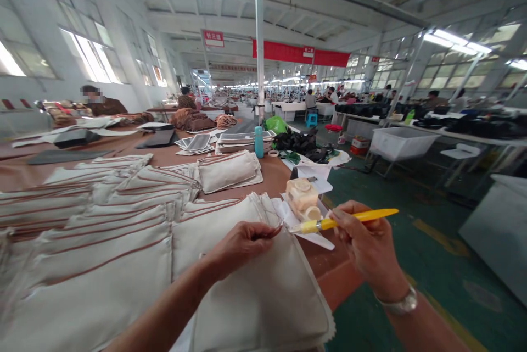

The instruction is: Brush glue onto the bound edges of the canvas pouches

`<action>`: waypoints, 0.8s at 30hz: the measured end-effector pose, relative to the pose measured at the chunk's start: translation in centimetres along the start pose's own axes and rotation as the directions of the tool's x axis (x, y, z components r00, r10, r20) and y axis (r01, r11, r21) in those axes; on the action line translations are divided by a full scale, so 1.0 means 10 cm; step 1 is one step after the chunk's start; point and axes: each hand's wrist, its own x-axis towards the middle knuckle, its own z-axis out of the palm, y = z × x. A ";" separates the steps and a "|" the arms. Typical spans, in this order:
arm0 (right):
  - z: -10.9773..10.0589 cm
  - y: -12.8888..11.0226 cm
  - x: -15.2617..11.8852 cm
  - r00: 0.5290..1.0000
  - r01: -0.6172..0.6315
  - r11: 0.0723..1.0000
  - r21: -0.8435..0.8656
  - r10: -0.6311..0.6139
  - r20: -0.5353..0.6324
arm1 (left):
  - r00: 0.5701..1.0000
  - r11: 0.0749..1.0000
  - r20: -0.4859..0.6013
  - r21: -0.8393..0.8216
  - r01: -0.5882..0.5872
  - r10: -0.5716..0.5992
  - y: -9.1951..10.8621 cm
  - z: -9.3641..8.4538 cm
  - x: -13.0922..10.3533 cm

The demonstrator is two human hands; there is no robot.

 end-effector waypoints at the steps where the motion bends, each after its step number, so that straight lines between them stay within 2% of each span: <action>1: 0.03 -0.01 -0.01 1.000 0.009 1.000 -0.026 -0.009 0.024 | 1.000 1.000 0.014 0.017 -0.021 0.021 0.02 0.02 -0.03; 3: 0.07 -0.03 -0.01 0.998 0.060 0.991 -0.122 -0.055 0.044 | 0.998 0.998 0.046 0.043 -0.044 0.042 0.06 0.05 -0.09; 6: 0.08 -0.09 -0.03 0.991 0.125 0.961 -0.247 -0.131 -0.008 | 0.997 0.996 0.057 0.062 -0.061 0.057 0.08 0.09 -0.15; 8: 0.07 -0.15 -0.07 0.987 0.144 0.953 -0.266 -0.158 -0.032 | 0.996 0.994 0.057 0.080 -0.080 0.075 0.09 0.11 -0.19; 10: 0.08 -0.20 -0.12 0.984 0.172 0.944 -0.281 -0.178 0.005 | 0.992 0.988 0.078 0.112 -0.104 0.096 0.11 0.13 -0.21; 13: 0.10 -0.21 -0.18 0.975 0.222 0.917 -0.331 -0.207 0.083 | 0.986 0.971 0.114 0.193 -0.140 0.120 0.14 0.15 -0.24; 16: 0.04 -0.19 -0.20 0.978 0.197 0.915 -0.352 -0.209 0.006 | 0.978 0.910 0.064 0.358 -0.209 0.199 0.19 0.16 -0.33; 18: -0.05 -0.21 -0.20 0.977 0.166 0.941 -0.296 -0.197 -0.078 | 0.945 0.784 0.034 0.548 -0.290 0.326 0.22 0.17 -0.43; 19: -0.10 -0.23 -0.20 0.976 0.157 0.954 -0.255 -0.189 -0.106 | 0.914 0.676 0.047 0.658 -0.332 0.403 0.24 0.18 -0.49; 21: -0.18 -0.31 -0.23 0.981 0.138 0.979 -0.153 -0.157 -0.117 | 0.832 0.382 0.142 0.838 -0.389 0.536 0.28 0.20 -0.62; 23: -0.22 -0.41 -0.29 0.987 0.104 0.992 -0.068 -0.111 -0.113 | 0.746 0.094 0.274 0.907 -0.410 0.607 0.33 0.24 -0.72; 24: -0.22 -0.46 -0.33 0.990 0.090 0.995 -0.045 -0.094 -0.102 | 0.708 -0.011 0.331 0.909 -0.416 0.623 0.36 0.26 -0.76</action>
